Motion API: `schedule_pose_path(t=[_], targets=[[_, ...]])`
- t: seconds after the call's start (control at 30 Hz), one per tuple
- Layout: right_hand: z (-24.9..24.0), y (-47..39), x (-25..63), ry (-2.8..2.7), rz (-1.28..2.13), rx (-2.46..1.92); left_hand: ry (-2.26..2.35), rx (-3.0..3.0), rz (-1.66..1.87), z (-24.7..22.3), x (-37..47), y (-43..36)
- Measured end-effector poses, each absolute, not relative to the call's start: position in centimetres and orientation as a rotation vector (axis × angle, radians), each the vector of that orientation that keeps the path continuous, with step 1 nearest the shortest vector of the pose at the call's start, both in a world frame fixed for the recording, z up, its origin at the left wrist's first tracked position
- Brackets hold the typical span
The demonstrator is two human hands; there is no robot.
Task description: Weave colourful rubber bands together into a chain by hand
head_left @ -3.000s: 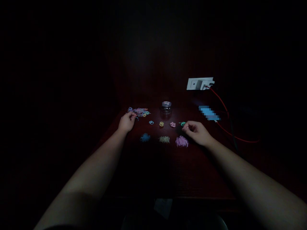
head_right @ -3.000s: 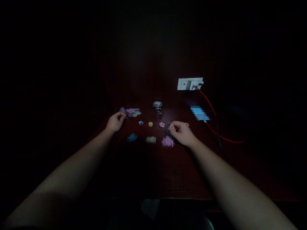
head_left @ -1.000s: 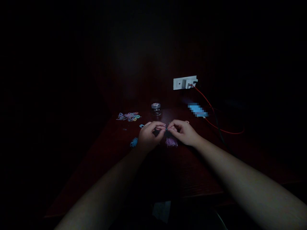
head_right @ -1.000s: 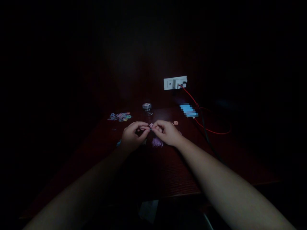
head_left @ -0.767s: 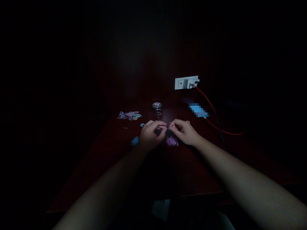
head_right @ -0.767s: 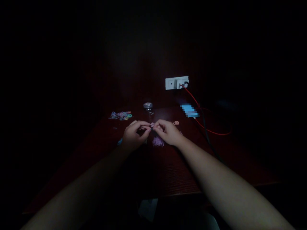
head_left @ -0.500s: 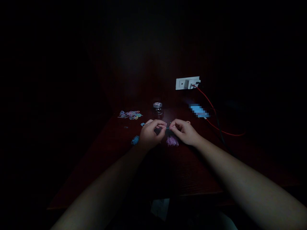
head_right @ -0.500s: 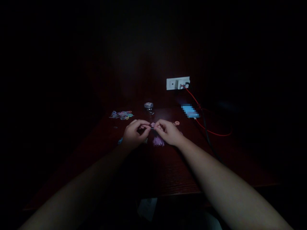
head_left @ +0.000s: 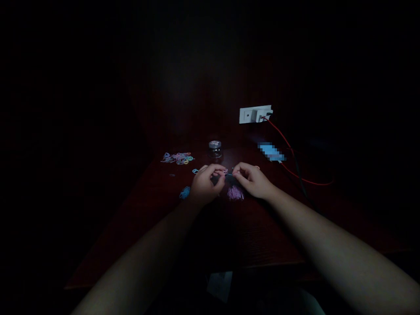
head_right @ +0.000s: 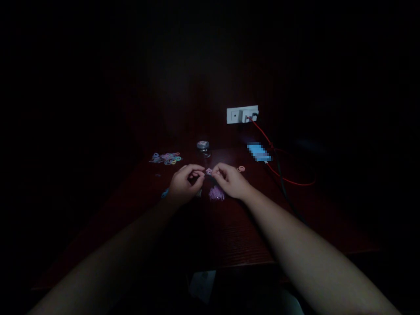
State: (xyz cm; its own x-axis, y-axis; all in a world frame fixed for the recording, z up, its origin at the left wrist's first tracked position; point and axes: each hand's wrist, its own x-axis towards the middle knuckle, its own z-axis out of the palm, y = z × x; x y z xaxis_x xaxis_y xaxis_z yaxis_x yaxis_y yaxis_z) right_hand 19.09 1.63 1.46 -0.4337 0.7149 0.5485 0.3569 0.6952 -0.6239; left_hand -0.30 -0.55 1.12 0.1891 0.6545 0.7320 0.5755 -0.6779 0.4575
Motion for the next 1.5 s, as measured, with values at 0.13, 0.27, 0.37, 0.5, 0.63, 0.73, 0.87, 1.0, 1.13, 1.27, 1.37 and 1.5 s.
schedule_pose_path(t=[0.13,0.27,0.37,0.5,0.63,0.73,0.87,1.0,1.13,1.27,1.37,1.5], targets=[[1.5,1.7,19.2,-2.05,0.545,-0.814,1.223,2.362,1.465,0.9,-0.4,-0.4],[1.3,1.8,19.2,-2.074,0.557,-0.811,1.232,2.375,1.447,0.8,-0.4,-0.3],[1.2,1.8,19.1,-2.076,0.584,-0.803,1.273,2.374,1.445,0.8,-0.3,-0.4],[1.3,1.7,19.1,-2.072,0.591,-0.814,1.291,2.395,1.415,1.0,-0.3,-0.5],[1.3,1.8,19.3,-2.05,0.578,-0.829,1.284,2.417,1.39,1.0,-0.3,-0.6],[1.1,2.1,19.4,-1.994,0.619,-0.817,1.314,2.392,1.401,0.9,-0.4,-0.5],[0.9,2.0,19.4,-1.992,0.752,-0.742,1.327,2.36,1.401,0.8,-0.4,-0.3],[1.2,1.6,19.0,-2.029,0.758,-0.715,1.293,2.376,1.352,1.0,-0.2,-0.5],[1.4,1.5,19.0,-2.019,0.679,-0.747,1.286,2.394,1.324,1.2,-0.1,-0.7],[1.1,1.9,19.3,-2.038,0.638,-0.758,1.281,2.391,1.32,1.0,-0.1,-0.7],[0.8,2.4,19.6,-2.02,0.62,-0.766,1.297,2.373,1.342,0.7,-0.3,-0.5],[0.8,2.6,19.8,-1.938,0.642,-0.792,1.308,2.34,1.376,0.5,-0.6,-0.3]])
